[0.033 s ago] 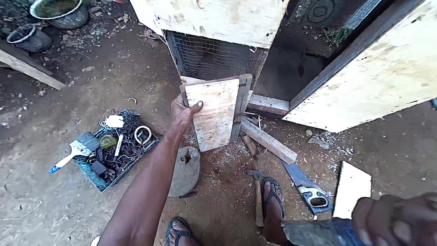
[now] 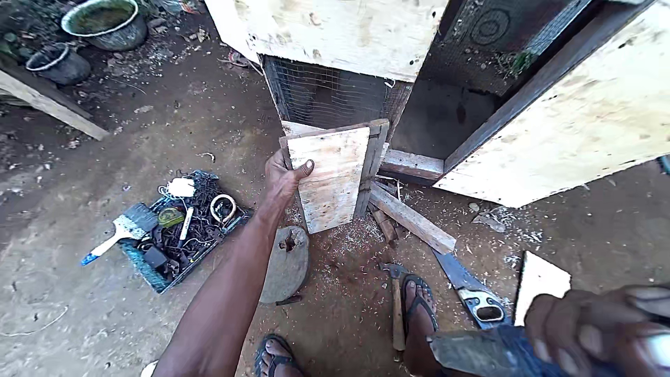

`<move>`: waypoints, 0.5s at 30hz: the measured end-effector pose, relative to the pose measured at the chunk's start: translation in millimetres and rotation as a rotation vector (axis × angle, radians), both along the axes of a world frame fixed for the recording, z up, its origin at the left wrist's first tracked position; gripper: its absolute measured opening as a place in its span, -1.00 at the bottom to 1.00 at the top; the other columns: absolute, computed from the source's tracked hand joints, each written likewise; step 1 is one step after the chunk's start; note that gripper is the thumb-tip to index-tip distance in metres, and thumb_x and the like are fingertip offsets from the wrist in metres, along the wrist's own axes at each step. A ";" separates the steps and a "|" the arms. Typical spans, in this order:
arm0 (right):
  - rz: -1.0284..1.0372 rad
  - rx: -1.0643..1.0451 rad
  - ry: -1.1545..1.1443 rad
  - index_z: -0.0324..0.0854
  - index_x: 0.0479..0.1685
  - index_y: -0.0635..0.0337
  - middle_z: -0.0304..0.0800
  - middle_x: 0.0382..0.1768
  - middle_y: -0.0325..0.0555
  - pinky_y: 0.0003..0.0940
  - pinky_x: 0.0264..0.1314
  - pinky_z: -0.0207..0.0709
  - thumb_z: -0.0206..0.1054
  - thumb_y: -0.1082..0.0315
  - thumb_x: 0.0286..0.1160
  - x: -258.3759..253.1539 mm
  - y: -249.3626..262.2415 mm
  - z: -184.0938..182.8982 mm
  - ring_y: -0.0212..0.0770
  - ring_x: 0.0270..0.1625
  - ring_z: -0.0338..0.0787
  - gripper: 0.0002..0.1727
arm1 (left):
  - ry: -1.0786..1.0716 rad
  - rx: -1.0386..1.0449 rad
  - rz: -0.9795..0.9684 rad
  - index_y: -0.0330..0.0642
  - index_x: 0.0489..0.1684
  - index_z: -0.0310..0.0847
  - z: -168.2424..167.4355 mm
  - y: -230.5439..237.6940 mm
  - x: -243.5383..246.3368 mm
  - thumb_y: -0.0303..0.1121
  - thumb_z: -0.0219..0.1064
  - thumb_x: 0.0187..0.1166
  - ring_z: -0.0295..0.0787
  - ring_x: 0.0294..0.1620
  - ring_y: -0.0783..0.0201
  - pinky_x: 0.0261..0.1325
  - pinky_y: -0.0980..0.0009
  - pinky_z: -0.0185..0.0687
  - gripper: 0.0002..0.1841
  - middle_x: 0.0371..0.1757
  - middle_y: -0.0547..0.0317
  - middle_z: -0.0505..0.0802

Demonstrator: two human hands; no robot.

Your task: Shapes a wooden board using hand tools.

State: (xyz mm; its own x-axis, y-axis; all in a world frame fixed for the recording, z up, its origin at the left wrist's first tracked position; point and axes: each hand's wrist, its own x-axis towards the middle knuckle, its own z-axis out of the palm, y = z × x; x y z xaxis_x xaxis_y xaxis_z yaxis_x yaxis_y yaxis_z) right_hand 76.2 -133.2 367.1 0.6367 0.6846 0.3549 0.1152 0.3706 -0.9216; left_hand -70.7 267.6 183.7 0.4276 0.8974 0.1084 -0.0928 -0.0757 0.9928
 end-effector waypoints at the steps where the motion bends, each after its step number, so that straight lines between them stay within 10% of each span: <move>1: 0.015 0.018 -0.034 0.52 0.12 0.05 0.67 -0.53 -0.28 -0.34 -0.54 0.67 0.30 0.20 0.73 -4.9 7.6 0.3 -0.29 -0.59 0.69 -0.80 | -0.033 0.007 0.008 -0.32 0.22 0.62 10.1 -6.6 -8.7 -0.64 0.60 0.28 0.93 0.02 0.17 0.17 0.17 0.89 -0.52 0.02 0.01 0.92; 9: 0.111 0.122 -0.194 0.59 0.29 0.09 0.82 -0.38 -0.16 -0.20 -0.42 0.83 0.34 0.04 0.70 -41.7 51.5 -11.0 -0.14 -0.47 0.82 -0.61 | -0.138 0.292 0.115 -0.22 0.42 0.38 161.7 -44.6 -157.9 -0.60 0.59 0.31 0.84 0.26 0.12 0.41 0.06 0.78 -0.34 0.21 0.09 0.84; 15: 0.130 0.037 -0.195 0.47 0.47 0.20 0.79 -0.44 -0.20 -0.22 -0.56 0.79 0.38 0.13 0.67 -66.3 71.4 -24.6 -0.17 -0.59 0.77 -0.49 | -0.050 0.293 0.249 -0.07 0.34 0.48 136.0 -95.5 -281.5 -0.58 0.58 0.33 0.85 0.19 0.28 0.36 0.20 0.79 -0.42 0.16 0.28 0.87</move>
